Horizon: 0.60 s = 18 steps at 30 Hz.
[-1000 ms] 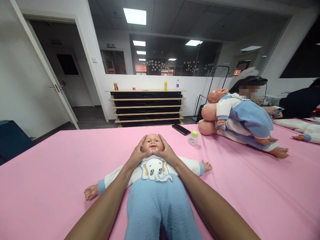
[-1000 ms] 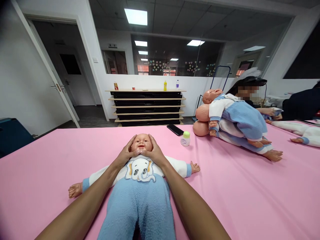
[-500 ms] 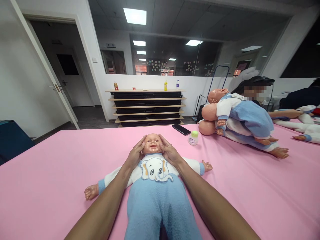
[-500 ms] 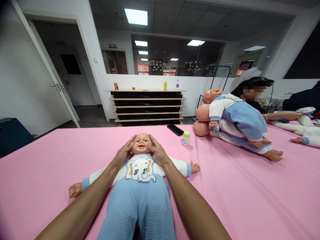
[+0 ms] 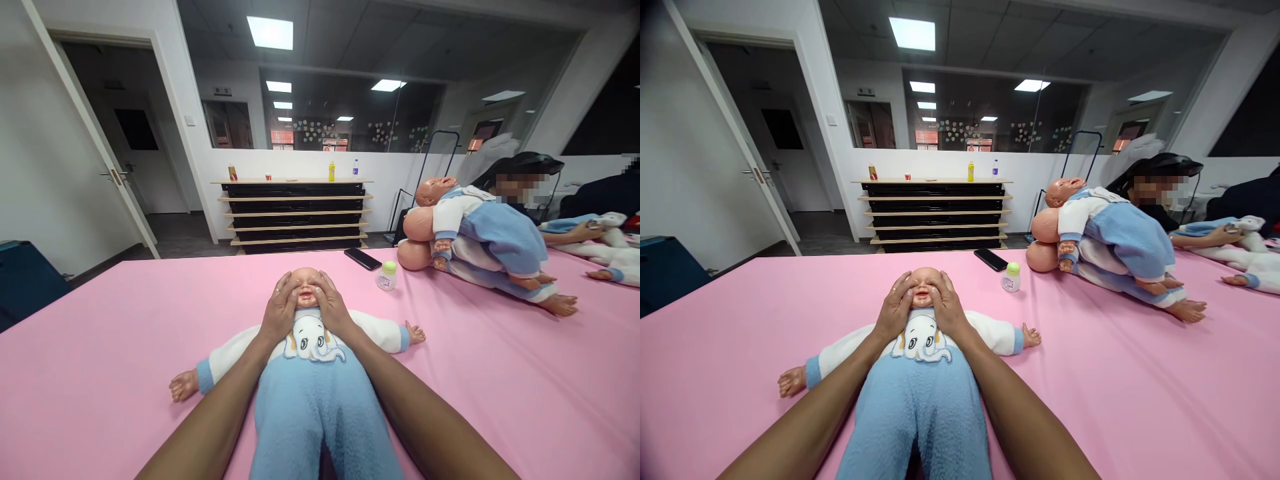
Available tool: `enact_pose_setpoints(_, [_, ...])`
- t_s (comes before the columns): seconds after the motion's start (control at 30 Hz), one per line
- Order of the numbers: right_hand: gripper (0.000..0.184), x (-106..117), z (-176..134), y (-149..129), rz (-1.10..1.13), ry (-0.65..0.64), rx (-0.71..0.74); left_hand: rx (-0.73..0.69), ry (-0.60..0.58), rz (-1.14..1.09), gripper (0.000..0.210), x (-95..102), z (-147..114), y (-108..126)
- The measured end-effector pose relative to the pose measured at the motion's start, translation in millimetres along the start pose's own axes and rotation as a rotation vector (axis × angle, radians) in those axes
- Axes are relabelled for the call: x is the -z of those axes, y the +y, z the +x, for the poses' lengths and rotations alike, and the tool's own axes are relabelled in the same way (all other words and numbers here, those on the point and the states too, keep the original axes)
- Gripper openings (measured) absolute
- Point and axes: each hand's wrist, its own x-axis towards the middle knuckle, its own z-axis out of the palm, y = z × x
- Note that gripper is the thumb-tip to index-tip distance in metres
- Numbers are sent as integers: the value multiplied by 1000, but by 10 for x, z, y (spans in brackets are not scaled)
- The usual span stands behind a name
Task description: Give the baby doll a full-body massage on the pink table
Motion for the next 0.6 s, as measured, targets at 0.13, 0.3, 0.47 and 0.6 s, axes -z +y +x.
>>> enact_pose_setpoints(0.13, [31,-3,4,-27,5,23,13,7,7,-14,36,-3,11,24])
enact_pose_setpoints(0.3, [28,9,-12,-52,75,67,-39,30,60,-101,30,7,3,84])
enact_pose_setpoints(0.47, [71,32,-26,-4,126,-41,-31,19,-48,-165,56,26,-3,72])
enact_pose_setpoints(0.6, [73,49,-9,53,203,-97,-44,43,-163,-178,68,33,13,35])
